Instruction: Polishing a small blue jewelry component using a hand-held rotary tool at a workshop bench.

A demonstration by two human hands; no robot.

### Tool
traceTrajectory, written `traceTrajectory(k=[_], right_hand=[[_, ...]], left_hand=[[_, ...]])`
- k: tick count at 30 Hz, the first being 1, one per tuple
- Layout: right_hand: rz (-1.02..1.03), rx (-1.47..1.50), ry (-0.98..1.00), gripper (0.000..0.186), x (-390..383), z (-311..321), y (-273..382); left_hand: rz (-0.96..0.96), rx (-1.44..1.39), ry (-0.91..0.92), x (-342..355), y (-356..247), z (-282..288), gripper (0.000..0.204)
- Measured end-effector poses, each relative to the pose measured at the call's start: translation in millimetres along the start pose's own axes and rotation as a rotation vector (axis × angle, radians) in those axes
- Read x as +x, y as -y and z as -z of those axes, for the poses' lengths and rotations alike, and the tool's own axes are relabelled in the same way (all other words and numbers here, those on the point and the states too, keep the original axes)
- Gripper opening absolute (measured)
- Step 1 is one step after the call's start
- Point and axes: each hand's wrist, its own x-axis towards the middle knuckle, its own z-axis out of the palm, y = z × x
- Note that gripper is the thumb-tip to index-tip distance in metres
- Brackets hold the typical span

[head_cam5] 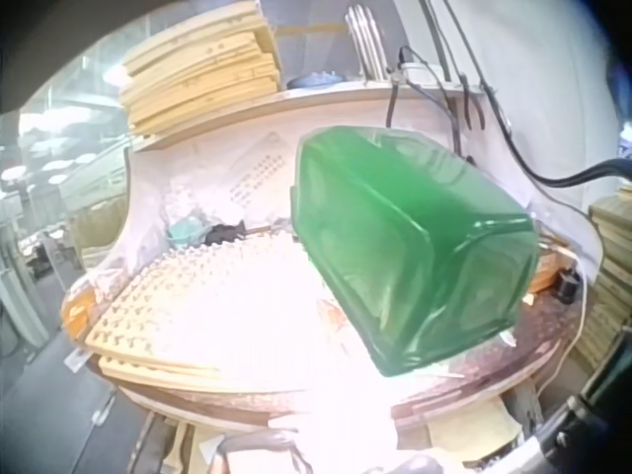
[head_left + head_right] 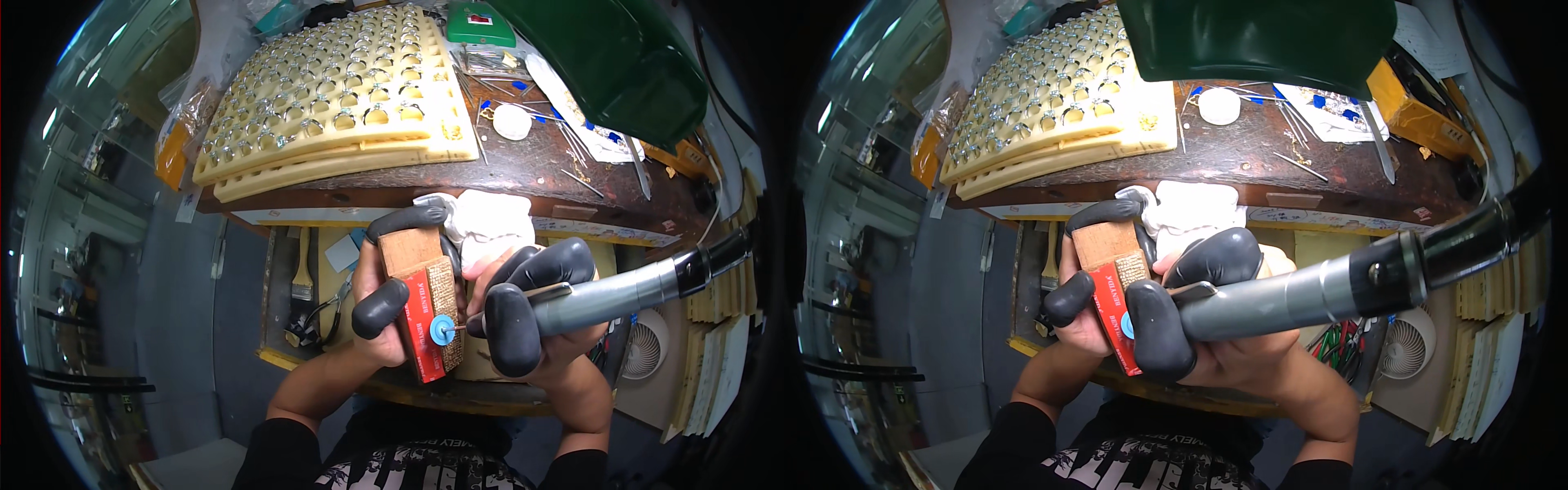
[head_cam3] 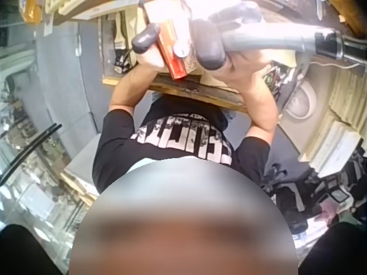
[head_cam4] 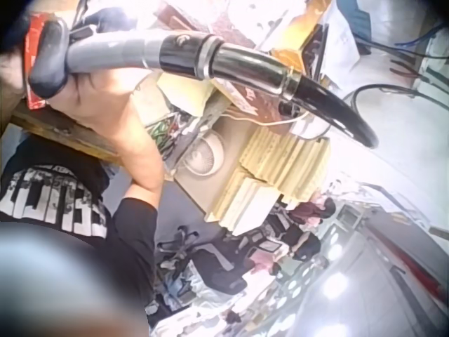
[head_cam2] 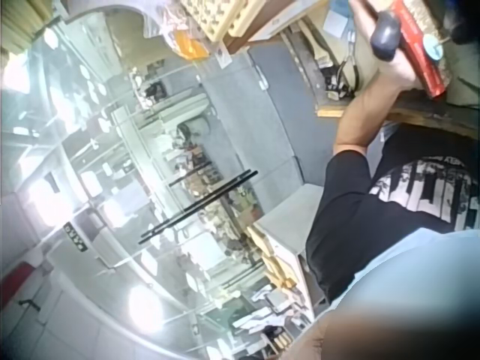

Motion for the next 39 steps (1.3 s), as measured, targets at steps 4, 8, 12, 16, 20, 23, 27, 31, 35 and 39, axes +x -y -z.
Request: traceTrajectory(k=[4,8,12,16,20,23,27,31,35,39], right_hand=[[-0.086,0.039,-0.118,0.013,6,-5,10],[-0.093,0.043,-0.111,0.012,6,-4,9],[-0.009,0.013,-0.091,0.013,6,-3,8],[-0.048,0.020,-0.132,0.017,5,-4,7],[0.032,-0.043,-0.158,0.022,3,-6,3],[0.046,-0.017,-0.170,0.024,4,-8,4],[0.046,-0.018,-0.152,0.025,3,-6,2],[0.083,-0.021,-0.171,0.024,3,-7,-1],[-0.009,-0.054,-0.186,0.020,1,-8,8],[-0.050,-0.025,-0.207,0.017,1,-7,11]], left_hand=[[0.002,0.044,0.002,0,-1,1,0.062],[0.002,0.036,0.028,1,-2,1,0.061],[0.017,0.018,0.036,-1,-1,4,0.061],[0.021,-0.089,0.051,-1,-1,1,0.060],[0.017,0.044,0.027,-2,-3,5,0.061],[0.021,0.098,-0.018,-3,-4,5,0.063],[0.023,0.111,0.008,-1,-4,5,0.065],[-0.022,0.133,-0.051,2,-4,-7,0.065],[0.014,0.157,-0.055,0,-5,0,0.062],[0.347,-0.594,0.147,-5,9,34,0.061]])
